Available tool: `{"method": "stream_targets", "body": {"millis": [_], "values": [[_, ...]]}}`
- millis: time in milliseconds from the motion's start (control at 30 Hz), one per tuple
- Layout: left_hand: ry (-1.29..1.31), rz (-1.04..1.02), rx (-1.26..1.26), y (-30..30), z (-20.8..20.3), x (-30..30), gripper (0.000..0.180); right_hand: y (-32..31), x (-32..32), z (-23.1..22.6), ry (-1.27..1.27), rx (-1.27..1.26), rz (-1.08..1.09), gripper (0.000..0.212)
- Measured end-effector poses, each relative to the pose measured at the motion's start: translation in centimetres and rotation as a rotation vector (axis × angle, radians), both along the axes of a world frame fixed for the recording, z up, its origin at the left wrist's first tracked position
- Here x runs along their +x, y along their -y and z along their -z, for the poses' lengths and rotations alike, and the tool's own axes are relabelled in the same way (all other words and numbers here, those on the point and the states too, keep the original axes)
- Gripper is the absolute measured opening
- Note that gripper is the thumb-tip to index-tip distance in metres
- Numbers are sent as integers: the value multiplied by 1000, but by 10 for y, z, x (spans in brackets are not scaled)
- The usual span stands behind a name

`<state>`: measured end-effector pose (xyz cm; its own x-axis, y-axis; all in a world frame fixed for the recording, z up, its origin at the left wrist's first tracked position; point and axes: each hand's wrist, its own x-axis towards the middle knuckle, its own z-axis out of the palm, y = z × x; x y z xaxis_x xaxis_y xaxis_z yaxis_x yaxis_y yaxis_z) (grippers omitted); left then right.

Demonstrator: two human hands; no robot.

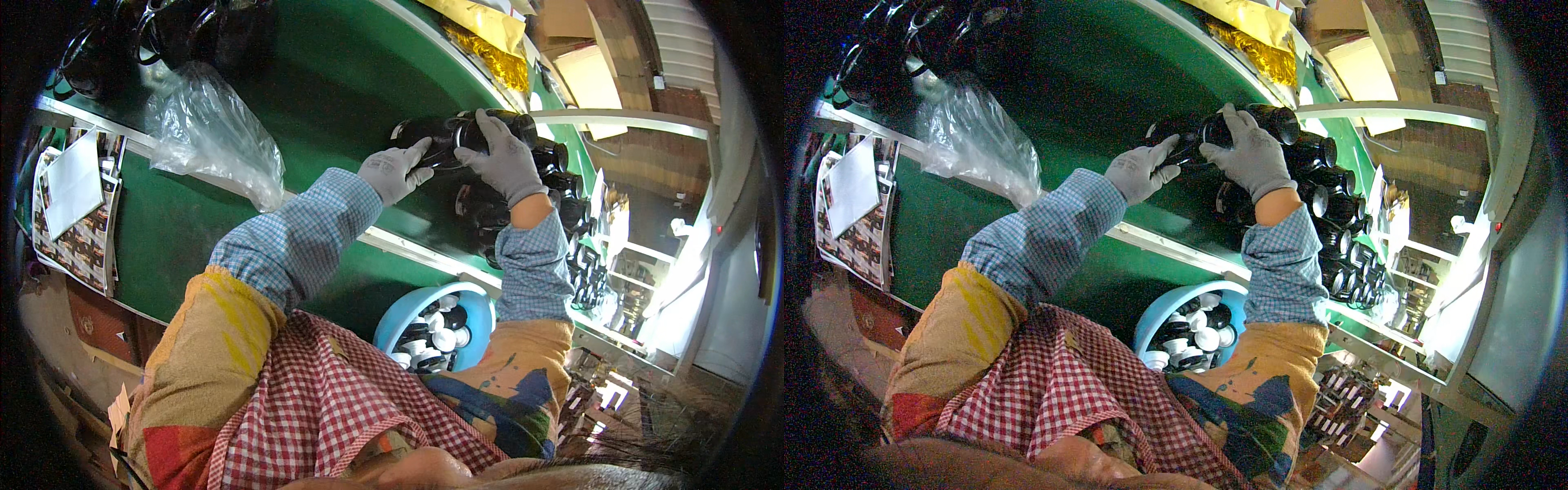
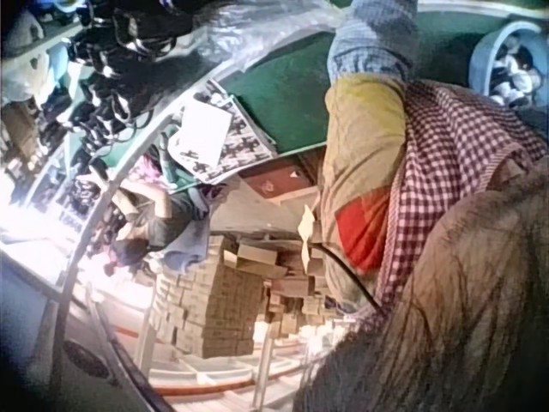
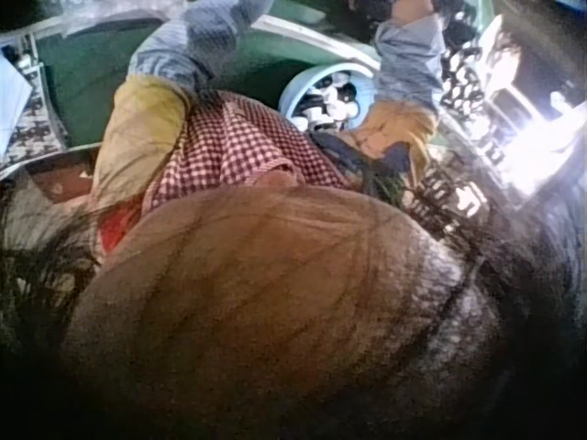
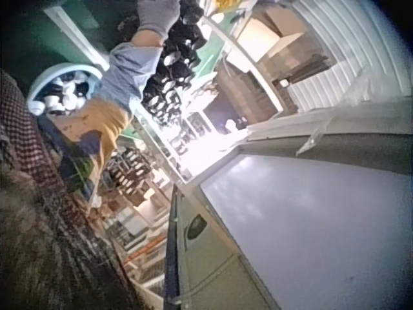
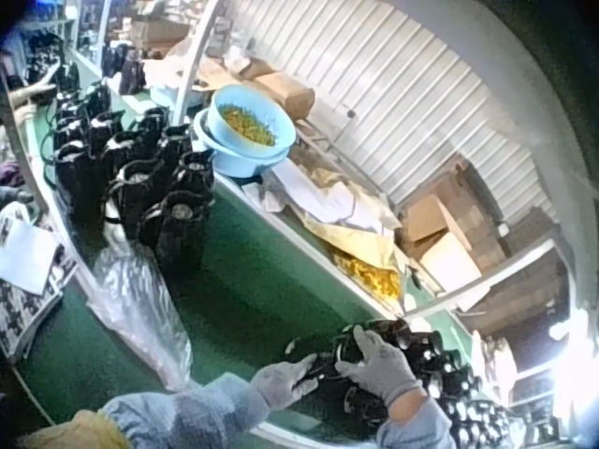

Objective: The person assembles black kettles by attaching white lids to the kettle bodies. They pick up kettle bodies from a green workbench, retrieve lids from a blue bowl, and screw the lids onto the kettles before placing the completed units back on the bench.

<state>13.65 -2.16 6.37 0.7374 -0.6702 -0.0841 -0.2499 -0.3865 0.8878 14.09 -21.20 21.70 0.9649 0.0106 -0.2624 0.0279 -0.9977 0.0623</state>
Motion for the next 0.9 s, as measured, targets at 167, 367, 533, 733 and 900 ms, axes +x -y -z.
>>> {"method": "stream_targets", "body": {"millis": [167, 367, 533, 733, 900], "values": [[-6, 14, 30, -1, -2, 1, 69, 13, 1, 0, -13, 66, -170, 84], [-28, 48, 83, -3, -14, 4, 69, 22, 4, 4, 13, 23, -419, 80], [-43, 52, 129, -4, -18, 3, 68, -15, 14, -9, -42, -200, 196, 80], [16, -14, 77, 0, -11, -1, 69, 5, -3, -8, 48, -88, 285, 71], [12, 3, 58, 4, -7, -2, 69, 30, -15, -1, 276, 97, 107, 63]]}}
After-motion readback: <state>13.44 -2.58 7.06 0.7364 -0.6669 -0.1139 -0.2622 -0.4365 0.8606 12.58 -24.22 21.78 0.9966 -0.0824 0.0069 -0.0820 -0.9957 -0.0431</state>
